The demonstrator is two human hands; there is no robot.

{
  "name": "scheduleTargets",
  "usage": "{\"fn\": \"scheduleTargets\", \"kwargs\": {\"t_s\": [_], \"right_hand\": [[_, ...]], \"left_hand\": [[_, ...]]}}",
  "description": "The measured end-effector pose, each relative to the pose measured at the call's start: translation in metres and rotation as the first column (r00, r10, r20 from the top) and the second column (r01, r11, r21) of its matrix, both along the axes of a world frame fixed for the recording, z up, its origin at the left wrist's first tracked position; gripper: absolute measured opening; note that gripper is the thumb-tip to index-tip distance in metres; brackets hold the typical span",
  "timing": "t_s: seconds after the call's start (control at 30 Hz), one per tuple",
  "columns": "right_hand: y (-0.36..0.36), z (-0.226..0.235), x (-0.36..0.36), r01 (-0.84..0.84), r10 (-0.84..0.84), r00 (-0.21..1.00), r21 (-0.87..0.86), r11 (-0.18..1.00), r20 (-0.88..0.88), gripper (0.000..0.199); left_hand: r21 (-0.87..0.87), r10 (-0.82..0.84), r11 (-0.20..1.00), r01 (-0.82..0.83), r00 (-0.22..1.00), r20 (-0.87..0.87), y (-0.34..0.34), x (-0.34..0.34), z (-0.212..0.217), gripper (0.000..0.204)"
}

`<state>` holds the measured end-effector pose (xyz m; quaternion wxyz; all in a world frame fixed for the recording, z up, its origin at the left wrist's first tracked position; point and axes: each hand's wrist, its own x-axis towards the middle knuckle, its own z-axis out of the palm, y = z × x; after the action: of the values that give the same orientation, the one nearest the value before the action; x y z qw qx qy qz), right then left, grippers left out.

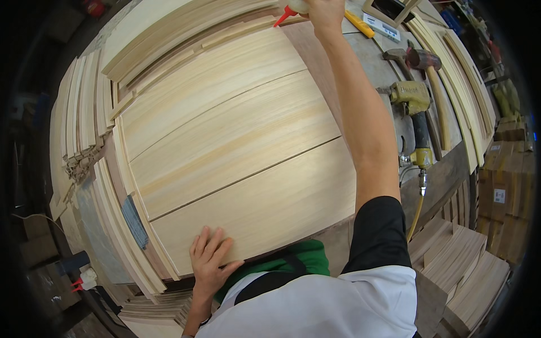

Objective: Assembling wooden furniture panels by applying glue and using a pneumatic stapler.

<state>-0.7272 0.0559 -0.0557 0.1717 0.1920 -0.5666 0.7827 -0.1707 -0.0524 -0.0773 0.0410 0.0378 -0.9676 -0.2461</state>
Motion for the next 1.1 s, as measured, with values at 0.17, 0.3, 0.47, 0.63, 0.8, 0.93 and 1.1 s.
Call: {"fn": "scheduleTargets", "kwargs": {"t_s": [0.17,0.3,0.47,0.63,0.8,0.93,1.1], "right_hand": [[0.008,-0.002,0.001,0.037,-0.037,0.999,0.010,0.999,0.011,0.031],[0.019,0.009,0.028,0.043,-0.056,0.986,0.085,0.995,0.155,0.032],[0.038,0.018,0.059,0.114,-0.145,0.969,0.158,0.981,0.201,0.030],[0.062,0.021,0.084,0.063,-0.110,0.967,0.202,0.977,0.229,0.028],[0.084,0.012,0.104,0.041,-0.077,0.970,0.157,0.987,0.229,0.029],[0.097,0.010,0.124,0.054,-0.075,0.986,0.139,0.989,0.151,0.030],[0.120,0.021,0.156,0.011,-0.049,0.959,0.136,0.991,0.279,0.031]], "left_hand": [[0.003,-0.006,1.000,0.006,1.000,-0.003,0.000,0.001,-0.001,0.057],[-0.004,0.001,1.000,-0.001,1.000,-0.016,-0.001,0.003,-0.002,0.057],[-0.009,-0.015,1.000,0.014,0.999,-0.034,0.000,0.002,-0.003,0.058],[-0.001,-0.017,1.000,0.017,0.998,-0.054,0.001,0.001,-0.001,0.059],[-0.003,-0.013,1.000,0.013,0.998,-0.068,0.001,0.001,-0.002,0.058],[-0.010,-0.021,1.000,0.020,0.997,-0.071,0.001,0.002,-0.002,0.058],[-0.021,-0.022,1.000,0.020,0.995,-0.095,0.001,0.003,-0.004,0.057]]}}
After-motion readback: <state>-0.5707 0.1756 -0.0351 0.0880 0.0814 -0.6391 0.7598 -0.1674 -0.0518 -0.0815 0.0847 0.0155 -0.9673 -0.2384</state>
